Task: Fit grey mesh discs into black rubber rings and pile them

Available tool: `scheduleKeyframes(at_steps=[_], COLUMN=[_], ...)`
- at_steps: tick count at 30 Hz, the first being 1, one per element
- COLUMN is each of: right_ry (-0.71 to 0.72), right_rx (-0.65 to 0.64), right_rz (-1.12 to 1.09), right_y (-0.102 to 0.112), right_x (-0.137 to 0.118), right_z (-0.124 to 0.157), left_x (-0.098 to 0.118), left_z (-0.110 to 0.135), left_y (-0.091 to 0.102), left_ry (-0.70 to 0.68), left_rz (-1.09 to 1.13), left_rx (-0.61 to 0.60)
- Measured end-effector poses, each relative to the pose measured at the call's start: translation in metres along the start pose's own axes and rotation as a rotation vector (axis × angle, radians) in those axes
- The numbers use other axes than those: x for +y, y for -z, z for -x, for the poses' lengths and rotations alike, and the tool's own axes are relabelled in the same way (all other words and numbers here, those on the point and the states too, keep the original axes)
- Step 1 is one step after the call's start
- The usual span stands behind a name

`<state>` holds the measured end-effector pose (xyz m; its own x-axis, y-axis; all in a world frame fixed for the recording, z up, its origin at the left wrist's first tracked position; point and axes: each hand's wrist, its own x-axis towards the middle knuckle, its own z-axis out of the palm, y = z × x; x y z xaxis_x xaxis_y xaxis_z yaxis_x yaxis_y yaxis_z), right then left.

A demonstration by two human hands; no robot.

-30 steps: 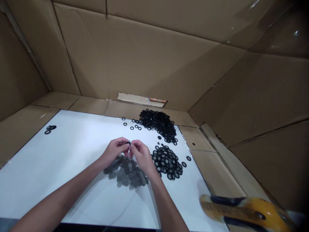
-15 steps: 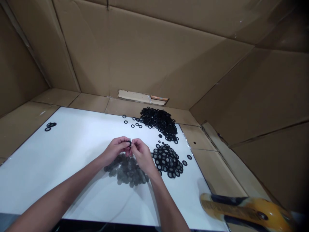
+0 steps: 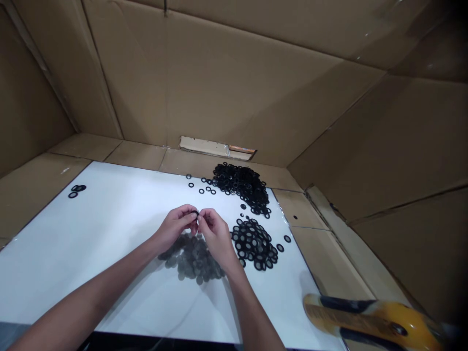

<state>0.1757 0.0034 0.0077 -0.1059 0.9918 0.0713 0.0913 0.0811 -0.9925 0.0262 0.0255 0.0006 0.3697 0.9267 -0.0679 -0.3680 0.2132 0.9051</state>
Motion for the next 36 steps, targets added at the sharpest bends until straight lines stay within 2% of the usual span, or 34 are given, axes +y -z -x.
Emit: scheduleKeyframes(at_steps=[6, 12, 19, 27, 31, 36], right_ry=[-0.039, -0.066, -0.082, -0.03, 0.007, 0.036], right_rx=[0.033, -0.017, -0.058, -0.041, -0.008, 0.035], right_rz=[-0.127, -0.093, -0.162, -0.081, 0.02, 0.093], right_y=[-0.004, 0.002, 0.001, 0.004, 0.003, 0.001], right_x=[0.003, 0.0, -0.001, -0.003, -0.004, -0.006], right_z=[-0.004, -0.006, -0.005, -0.003, -0.002, 0.0], left_x=[-0.003, 0.0, 0.006, 0.006, 0.003, 0.003], left_z=[-0.001, -0.003, -0.003, -0.001, -0.001, 0.002], left_y=[0.003, 0.012, 0.009, 0.005, 0.005, 0.004], left_ry=[-0.02, -0.024, 0.06, 0.074, 0.02, -0.06], left_rz=[-0.052, -0.167, -0.109, -0.069, -0.099, -0.24], left_rx=[-0.028, -0.091, -0.182, -0.127, -0.098, -0.035])
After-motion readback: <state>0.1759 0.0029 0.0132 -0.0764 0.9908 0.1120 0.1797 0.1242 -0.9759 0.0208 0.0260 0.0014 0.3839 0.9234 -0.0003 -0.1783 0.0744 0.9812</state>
